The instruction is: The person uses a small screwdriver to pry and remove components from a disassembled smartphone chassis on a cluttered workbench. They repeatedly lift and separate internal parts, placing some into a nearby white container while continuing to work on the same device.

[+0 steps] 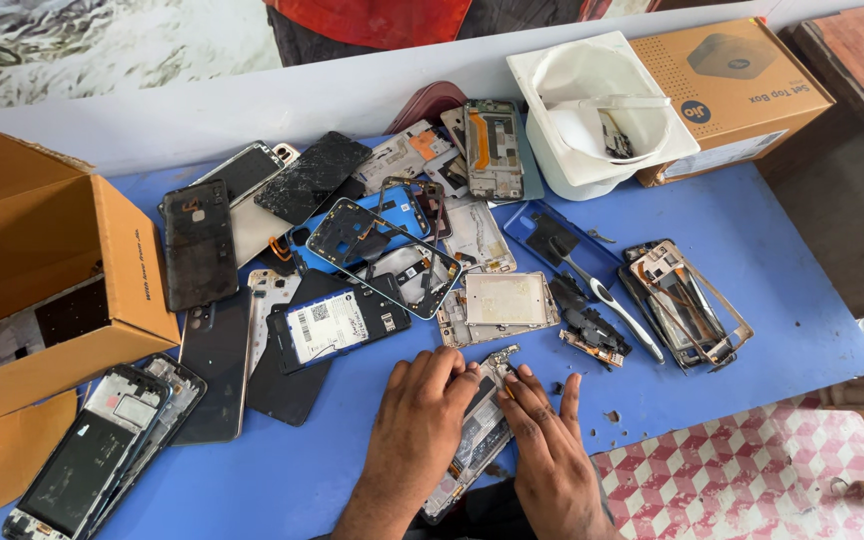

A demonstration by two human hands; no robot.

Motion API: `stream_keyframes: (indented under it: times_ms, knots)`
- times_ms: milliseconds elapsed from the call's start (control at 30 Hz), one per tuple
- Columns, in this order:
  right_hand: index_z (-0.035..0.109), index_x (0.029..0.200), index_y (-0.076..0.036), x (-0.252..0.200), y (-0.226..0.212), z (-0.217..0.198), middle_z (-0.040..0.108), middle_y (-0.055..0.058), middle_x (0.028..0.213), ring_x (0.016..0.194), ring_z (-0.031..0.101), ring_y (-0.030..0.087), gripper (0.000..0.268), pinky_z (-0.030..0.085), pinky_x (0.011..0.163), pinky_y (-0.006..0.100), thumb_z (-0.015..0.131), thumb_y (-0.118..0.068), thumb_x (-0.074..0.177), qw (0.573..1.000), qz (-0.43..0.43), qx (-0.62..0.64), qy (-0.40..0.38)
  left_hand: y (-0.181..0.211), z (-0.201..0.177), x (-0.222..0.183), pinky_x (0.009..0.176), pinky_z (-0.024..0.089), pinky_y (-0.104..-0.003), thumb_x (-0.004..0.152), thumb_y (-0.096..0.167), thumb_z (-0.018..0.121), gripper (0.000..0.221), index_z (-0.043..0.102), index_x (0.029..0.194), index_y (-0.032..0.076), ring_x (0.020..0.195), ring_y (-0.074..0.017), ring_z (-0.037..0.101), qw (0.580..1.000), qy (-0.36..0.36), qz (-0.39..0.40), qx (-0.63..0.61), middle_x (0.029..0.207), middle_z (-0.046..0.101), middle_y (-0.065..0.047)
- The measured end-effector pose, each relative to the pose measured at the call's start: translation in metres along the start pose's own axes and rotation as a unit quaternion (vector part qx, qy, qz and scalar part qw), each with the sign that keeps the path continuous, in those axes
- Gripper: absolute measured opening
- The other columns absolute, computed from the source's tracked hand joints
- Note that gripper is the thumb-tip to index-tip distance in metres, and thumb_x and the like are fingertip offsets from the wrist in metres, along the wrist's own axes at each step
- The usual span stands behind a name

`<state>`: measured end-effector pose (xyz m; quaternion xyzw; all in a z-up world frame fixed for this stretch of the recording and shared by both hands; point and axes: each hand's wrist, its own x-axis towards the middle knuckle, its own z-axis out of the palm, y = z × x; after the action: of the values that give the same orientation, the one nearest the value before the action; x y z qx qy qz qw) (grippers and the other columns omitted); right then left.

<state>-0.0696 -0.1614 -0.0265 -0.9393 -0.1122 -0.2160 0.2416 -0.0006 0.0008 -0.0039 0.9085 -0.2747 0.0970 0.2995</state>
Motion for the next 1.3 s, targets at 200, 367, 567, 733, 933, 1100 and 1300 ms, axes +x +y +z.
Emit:
stream_keyframes:
  times_ms: [200,367,567,733,933,1100,1300]
  knots:
    - [0.060,0.126,0.004,0.001,0.002,-0.002,0.063,0.020,0.134,0.139,0.054,0.034,0.054,0.030,0.123,0.058,0.053,0.022,0.076,0.999,-0.001,0.050,0.001,0.000,0.000,0.000,0.078,0.048,-0.037,0.093,0.009,0.068,0.014,0.075,0.103,0.003,0.089,-0.0167,0.061,1.000,-0.007,0.002,0.005,0.097,0.060,-0.003]
    - [0.061,0.126,0.003,0.003,0.002,-0.004,0.063,0.019,0.136,0.135,0.060,0.034,0.050,0.042,0.120,0.053,0.053,0.022,0.081,0.998,-0.008,0.051,0.040,0.000,0.000,0.000,0.079,0.048,-0.037,0.093,0.009,0.068,0.012,0.075,0.101,0.004,0.089,-0.0165,0.061,1.000,-0.014,-0.002,0.002,0.097,0.060,-0.003]
    - [0.066,0.125,-0.002,0.005,0.003,-0.011,0.065,0.019,0.137,0.133,0.057,0.040,0.055,0.049,0.110,0.044,0.054,0.020,0.076,0.995,0.077,0.061,0.009,0.002,0.000,-0.001,0.080,0.049,-0.038,0.092,0.008,0.068,0.011,0.074,0.100,0.005,0.091,-0.0174,0.062,1.000,-0.007,-0.016,-0.007,0.099,0.060,-0.003]
    - [0.066,0.123,-0.002,0.008,0.004,-0.013,0.068,0.014,0.133,0.130,0.063,0.030,0.045,0.043,0.113,0.046,0.055,0.017,0.084,0.995,0.048,0.083,0.017,0.000,0.001,-0.001,0.081,0.049,-0.038,0.088,0.006,0.070,0.015,0.074,0.103,0.005,0.093,-0.0184,0.063,1.000,-0.001,-0.017,-0.011,0.101,0.061,-0.004]
    - [0.068,0.121,-0.003,0.011,0.009,-0.023,0.073,0.010,0.126,0.124,0.068,0.026,0.036,0.042,0.119,0.054,0.060,0.009,0.089,0.996,0.033,0.080,0.022,0.002,-0.002,-0.002,0.083,0.049,-0.040,0.086,0.007,0.071,0.017,0.072,0.104,0.006,0.095,-0.0196,0.063,1.000,0.019,-0.010,0.003,0.103,0.062,-0.004]
    - [0.068,0.120,-0.002,0.008,0.020,-0.033,0.075,0.009,0.122,0.119,0.071,0.024,0.032,0.040,0.119,0.056,0.062,0.006,0.089,0.996,0.036,0.083,-0.012,0.004,-0.005,0.004,0.082,0.050,-0.041,0.088,0.016,0.075,0.017,0.072,0.102,0.006,0.094,-0.0200,0.064,1.000,-0.004,-0.013,0.025,0.103,0.062,-0.005]
    - [0.069,0.121,-0.004,0.004,0.034,-0.040,0.076,0.010,0.119,0.116,0.072,0.025,0.034,0.041,0.119,0.053,0.068,0.002,0.087,0.994,0.049,0.097,0.003,0.003,-0.007,0.019,0.078,0.053,-0.040,0.086,0.023,0.077,0.028,0.072,0.106,0.005,0.092,-0.0202,0.064,0.999,-0.017,-0.005,0.036,0.103,0.063,-0.004]
